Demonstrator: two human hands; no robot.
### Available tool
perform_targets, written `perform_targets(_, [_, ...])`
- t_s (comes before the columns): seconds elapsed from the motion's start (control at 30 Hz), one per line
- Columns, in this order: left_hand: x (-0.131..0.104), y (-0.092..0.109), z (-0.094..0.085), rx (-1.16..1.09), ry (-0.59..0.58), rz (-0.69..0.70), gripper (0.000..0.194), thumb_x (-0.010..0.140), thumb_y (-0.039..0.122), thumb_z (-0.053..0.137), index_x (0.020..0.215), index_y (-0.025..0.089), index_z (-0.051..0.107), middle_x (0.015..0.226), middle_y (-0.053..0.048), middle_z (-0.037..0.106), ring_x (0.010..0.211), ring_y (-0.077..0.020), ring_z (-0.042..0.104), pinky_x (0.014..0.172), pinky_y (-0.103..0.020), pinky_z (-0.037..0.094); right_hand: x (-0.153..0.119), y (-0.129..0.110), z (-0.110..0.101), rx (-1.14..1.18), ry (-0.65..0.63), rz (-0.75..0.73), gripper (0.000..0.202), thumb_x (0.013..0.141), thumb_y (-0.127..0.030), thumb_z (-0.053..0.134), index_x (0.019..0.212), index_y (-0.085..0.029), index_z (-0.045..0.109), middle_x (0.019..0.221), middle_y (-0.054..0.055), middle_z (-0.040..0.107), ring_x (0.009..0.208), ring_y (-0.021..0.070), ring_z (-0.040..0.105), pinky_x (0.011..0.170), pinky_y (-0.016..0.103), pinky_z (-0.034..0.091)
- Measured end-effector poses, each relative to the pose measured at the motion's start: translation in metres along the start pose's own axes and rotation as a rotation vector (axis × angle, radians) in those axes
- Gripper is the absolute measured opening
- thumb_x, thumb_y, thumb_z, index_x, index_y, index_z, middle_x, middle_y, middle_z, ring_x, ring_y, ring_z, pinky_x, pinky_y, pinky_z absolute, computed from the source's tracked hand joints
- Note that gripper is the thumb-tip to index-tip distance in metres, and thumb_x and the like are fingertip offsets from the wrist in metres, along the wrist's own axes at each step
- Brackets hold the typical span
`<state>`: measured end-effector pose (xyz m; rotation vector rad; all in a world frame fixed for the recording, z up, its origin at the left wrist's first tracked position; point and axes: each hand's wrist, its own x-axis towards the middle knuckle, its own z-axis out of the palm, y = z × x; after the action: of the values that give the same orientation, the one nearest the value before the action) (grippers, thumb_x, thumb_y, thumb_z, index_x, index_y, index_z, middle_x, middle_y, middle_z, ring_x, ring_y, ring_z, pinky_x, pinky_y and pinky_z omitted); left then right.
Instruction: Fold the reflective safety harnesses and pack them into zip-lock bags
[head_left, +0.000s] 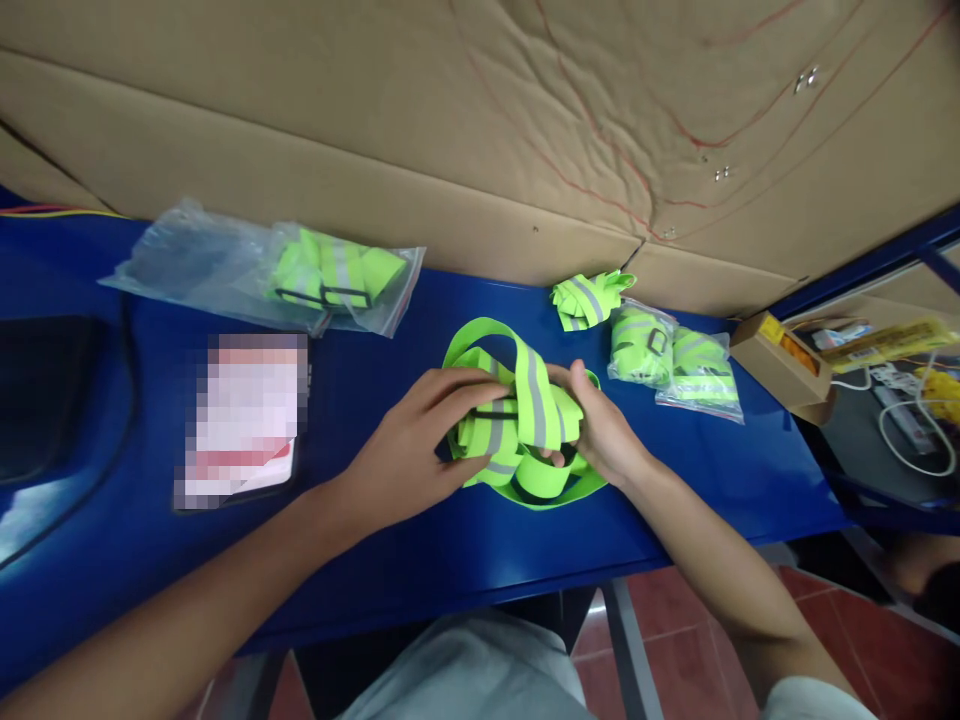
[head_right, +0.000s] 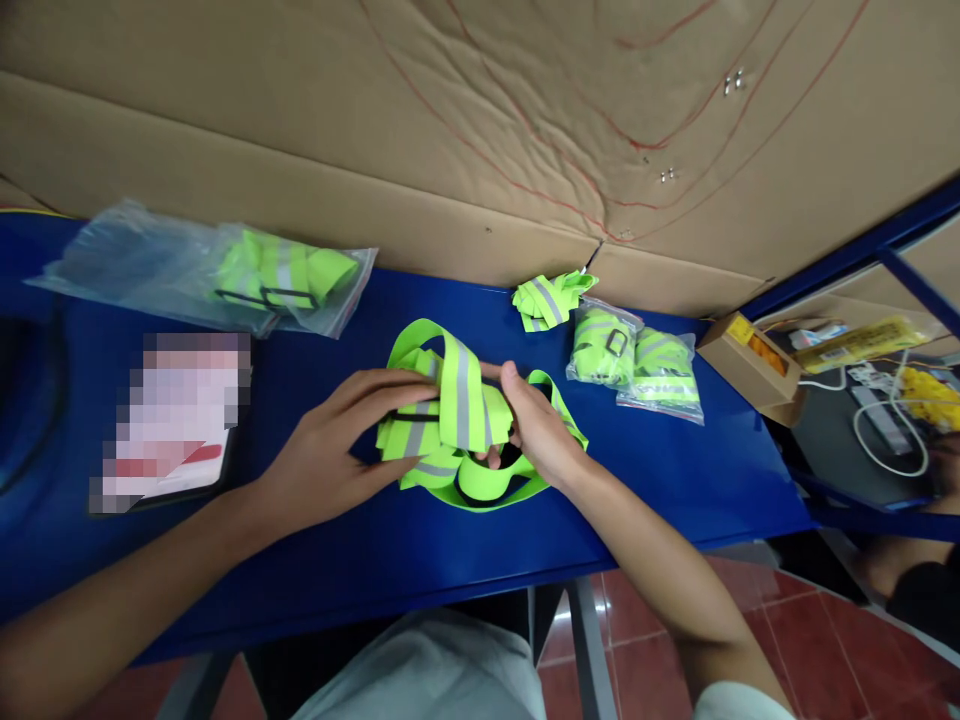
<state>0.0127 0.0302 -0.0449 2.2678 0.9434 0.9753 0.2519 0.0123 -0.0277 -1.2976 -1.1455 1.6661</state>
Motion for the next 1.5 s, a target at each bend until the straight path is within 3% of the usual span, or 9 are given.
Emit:
perform_targets(0.17, [0.005, 0.008, -0.005, -0.392, 0.096, -0.509, 0.045, 0.09, 0.054, 0.071, 0.123, 0.023, 0.067, 0.094, -0.002, 0.07, 0.072, -0.0167, 0.062, 0.064, -0.027, 0.052, -0.004, 0.008, -0.001, -0.483, 0.247, -0.57, 0.078, 0.099, -0.076, 0.044, 0.159, -0.027, 0.036, 0.116, 0.012, 0.065, 0.094, 0.024, 0.07, 0.081, 0.042, 0.063])
perform_targets(0.27, [0.012, 0.013, -0.007, -0.63, 0.057, -0.632, 0.045, 0.084, 0.059, 0.075, 0.104, 0.019, 0.069, 0.084, -0.001, 0.065, 0.066, -0.0143, 0.055, 0.058, -0.024, 0.048, -0.007, 0.007, -0.002, -0.852, 0.358, -0.858, 0.074, 0.097, -0.064, 0.061, 0.159, -0.032, 0.038, 0.152, 0.015, 0.044, 0.139, 0.0337, 0.053, 0.113, 0.053, 0.051])
perform_targets(0.47, [0.013, 0.012, -0.001, -0.752, -0.031, -0.742, 0.048, 0.089, 0.065, 0.066, 0.101, 0.019, 0.069, 0.076, -0.001, 0.061, 0.067, -0.0162, 0.055, 0.057, -0.025, 0.047, -0.007, 0.003, -0.002, -1.129, 0.006, -0.872, 0.077, 0.094, -0.055, 0.071, 0.159, -0.03, 0.04, 0.154, 0.015, 0.053, 0.143, 0.0339, 0.053, 0.115, 0.053, 0.05])
perform_targets(0.6, [0.004, 0.005, 0.0, -0.276, 0.092, -0.381, 0.043, 0.097, 0.051, 0.062, 0.13, 0.024, 0.06, 0.104, -0.007, 0.069, 0.097, -0.0251, 0.068, 0.082, -0.037, 0.057, -0.005, 0.006, -0.002, -0.991, 0.073, -0.882, 0.06, 0.096, -0.042, 0.074, 0.149, -0.028, 0.053, 0.143, 0.013, 0.061, 0.134, 0.028, 0.062, 0.111, 0.045, 0.056])
perform_targets(0.7, [0.001, -0.001, -0.002, 0.12, 0.081, 0.088, 0.036, 0.094, 0.036, 0.069, 0.129, 0.027, 0.062, 0.147, -0.014, 0.053, 0.138, -0.0345, 0.053, 0.112, -0.051, 0.047, -0.004, 0.008, -0.005, -0.996, 0.096, -0.923, 0.065, 0.094, -0.037, 0.076, 0.153, -0.029, 0.05, 0.147, 0.013, 0.059, 0.138, 0.0281, 0.06, 0.115, 0.046, 0.055])
perform_targets(0.77, [0.001, -0.003, -0.002, 0.225, 0.037, 0.195, 0.028, 0.096, 0.029, 0.066, 0.124, 0.025, 0.063, 0.151, -0.016, 0.047, 0.143, -0.034, 0.049, 0.114, -0.051, 0.046, -0.004, 0.008, -0.006, -1.021, 0.06, -0.973, 0.066, 0.095, -0.033, 0.075, 0.155, -0.029, 0.047, 0.149, 0.013, 0.057, 0.141, 0.0277, 0.057, 0.117, 0.047, 0.053])
perform_targets(0.93, [0.004, -0.001, -0.002, 0.344, 0.062, 0.241, 0.027, 0.095, 0.022, 0.065, 0.122, 0.021, 0.062, 0.147, -0.018, 0.052, 0.137, -0.0357, 0.052, 0.108, -0.052, 0.046, -0.006, 0.007, -0.008, -1.052, 0.0, -1.038, 0.068, 0.095, -0.032, 0.074, 0.156, -0.026, 0.045, 0.15, 0.014, 0.055, 0.143, 0.0275, 0.056, 0.121, 0.046, 0.051])
perform_targets(1.17, [0.0, 0.002, 0.0, 0.176, 0.038, 0.049, 0.014, 0.086, 0.021, 0.07, 0.098, 0.023, 0.063, 0.142, -0.011, 0.055, 0.133, -0.033, 0.053, 0.105, -0.05, 0.041, -0.01, 0.005, -0.001, -1.312, -0.019, -1.146, 0.036, 0.102, -0.015, 0.056, 0.137, -0.021, 0.063, 0.146, 0.014, 0.06, 0.139, 0.0273, 0.059, 0.109, 0.044, 0.058])
perform_targets(1.5, [0.003, 0.008, -0.004, 0.225, 0.1, -0.028, 0.011, 0.086, 0.022, 0.07, 0.096, 0.022, 0.067, 0.136, -0.011, 0.059, 0.129, -0.033, 0.059, 0.103, -0.054, 0.045, -0.01, -0.006, -0.015, -1.35, 0.199, -1.262, 0.027, 0.098, -0.017, 0.067, 0.124, -0.025, 0.069, 0.138, 0.01, 0.068, 0.126, 0.0271, 0.065, 0.102, 0.045, 0.057])
